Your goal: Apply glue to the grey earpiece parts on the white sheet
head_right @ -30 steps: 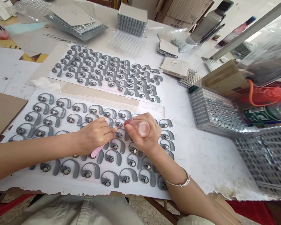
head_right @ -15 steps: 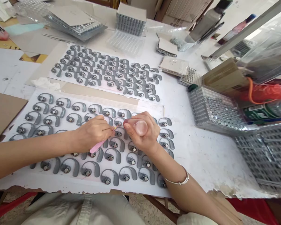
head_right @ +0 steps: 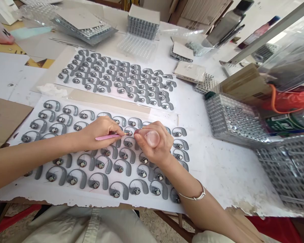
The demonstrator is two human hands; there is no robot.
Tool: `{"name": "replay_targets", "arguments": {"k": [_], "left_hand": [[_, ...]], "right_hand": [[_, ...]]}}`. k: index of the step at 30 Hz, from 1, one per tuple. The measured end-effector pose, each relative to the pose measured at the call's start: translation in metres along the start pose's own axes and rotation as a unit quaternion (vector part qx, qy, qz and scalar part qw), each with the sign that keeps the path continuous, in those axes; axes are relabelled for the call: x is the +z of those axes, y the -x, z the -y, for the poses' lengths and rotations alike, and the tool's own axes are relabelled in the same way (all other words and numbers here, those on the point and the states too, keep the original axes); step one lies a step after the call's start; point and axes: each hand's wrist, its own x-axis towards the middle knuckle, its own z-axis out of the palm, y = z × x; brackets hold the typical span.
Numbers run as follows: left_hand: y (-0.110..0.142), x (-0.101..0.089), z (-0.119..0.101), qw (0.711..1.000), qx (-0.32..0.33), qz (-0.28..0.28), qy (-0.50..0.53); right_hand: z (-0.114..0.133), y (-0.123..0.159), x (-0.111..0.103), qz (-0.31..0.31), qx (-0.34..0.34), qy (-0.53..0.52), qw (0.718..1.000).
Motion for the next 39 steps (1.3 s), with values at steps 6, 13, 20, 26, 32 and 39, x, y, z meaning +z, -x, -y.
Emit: {"name": "replay_targets", "arguments": {"k": [6,13,20,26,32,39], "left_hand": [[-0.0017,-0.0016,0.0023,0.999,-0.028,0.001,0.022],[-0.0013,-0.0014,0.0012,0.999,-0.030,0.006,0.022],[-0.0017,-0.0019,0.0009,1.000,-0.020,0.004,0.020],[-0.0020,-0.0020,0.0008,0.999,-0.024,0.006,0.024],[-0.0015,-0.0017,0.0025,1.000,-0.014,-0.003,0.025],[-0.0031,-0.0031,0.0030,0.999,-0.040,0.000,0.032]], "right_hand": [[0.0001,0.0008,-0.0001,0.003,0.004,0.004,1.000],[-0.0022,0.0009,0.0017,-0.005,-0.001,0.000,1.000],[-0.0018,0.0021,0.0002,0.003,-0.006,0.004,1.000],[0.0001,0.0014,-0.0011,0.006,-0.017,0.018,1.000],[-0.0016,0.0029,-0.0005,0.003,-0.009,0.005,1.000],[-0.0019,0.0042,-0.0007,0.007,-0.003,0.008,1.000]]}}
